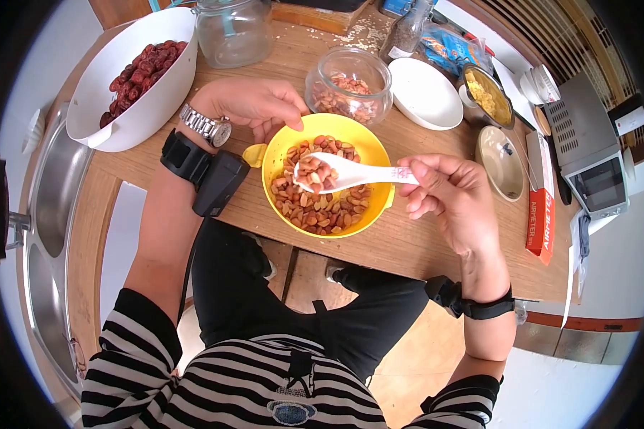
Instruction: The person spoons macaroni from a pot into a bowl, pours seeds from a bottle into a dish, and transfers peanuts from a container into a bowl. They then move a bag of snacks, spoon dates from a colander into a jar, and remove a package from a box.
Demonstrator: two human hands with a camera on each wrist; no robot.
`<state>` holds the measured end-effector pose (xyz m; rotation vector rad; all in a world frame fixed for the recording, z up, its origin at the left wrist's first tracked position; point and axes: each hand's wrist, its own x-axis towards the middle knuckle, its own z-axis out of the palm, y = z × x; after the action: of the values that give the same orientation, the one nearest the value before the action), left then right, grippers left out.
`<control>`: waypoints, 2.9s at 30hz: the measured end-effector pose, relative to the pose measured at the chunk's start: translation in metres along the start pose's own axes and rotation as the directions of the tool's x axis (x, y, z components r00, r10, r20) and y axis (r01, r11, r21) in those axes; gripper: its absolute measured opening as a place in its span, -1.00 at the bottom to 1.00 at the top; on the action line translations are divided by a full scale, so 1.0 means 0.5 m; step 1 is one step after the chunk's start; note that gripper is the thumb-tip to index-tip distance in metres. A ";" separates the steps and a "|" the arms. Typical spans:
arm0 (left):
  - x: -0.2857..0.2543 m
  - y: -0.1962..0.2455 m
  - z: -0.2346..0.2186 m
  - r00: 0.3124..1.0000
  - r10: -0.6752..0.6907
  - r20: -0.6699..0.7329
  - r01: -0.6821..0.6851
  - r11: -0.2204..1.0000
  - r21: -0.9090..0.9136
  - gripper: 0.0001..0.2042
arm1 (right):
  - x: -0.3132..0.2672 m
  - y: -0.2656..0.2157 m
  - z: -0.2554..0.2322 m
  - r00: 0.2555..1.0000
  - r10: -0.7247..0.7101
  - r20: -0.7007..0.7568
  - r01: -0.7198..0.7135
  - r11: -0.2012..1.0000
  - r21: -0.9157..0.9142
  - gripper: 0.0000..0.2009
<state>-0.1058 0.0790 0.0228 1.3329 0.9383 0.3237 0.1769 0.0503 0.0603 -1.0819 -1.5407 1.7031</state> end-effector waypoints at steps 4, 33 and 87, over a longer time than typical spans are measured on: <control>0.001 0.000 0.001 1.000 -0.006 -0.018 0.006 1.000 -0.006 -0.77 | 0.006 -0.026 -0.022 0.998 -0.048 -0.045 0.051 0.995 0.086 -0.80; 0.003 -0.002 0.000 1.000 0.008 -0.004 -0.008 1.000 -0.012 -0.77 | -0.020 -0.092 0.049 0.728 -0.490 0.480 0.567 0.036 -0.823 -0.80; 0.005 -0.004 -0.001 1.000 0.009 0.004 -0.009 1.000 0.015 -0.76 | -0.028 -0.054 0.038 0.830 -0.558 0.014 0.485 0.708 -0.513 -0.86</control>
<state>-0.1054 0.0806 0.0203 1.3514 0.9337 0.3211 0.1651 0.0330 0.0892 -0.8452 -2.0127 0.8350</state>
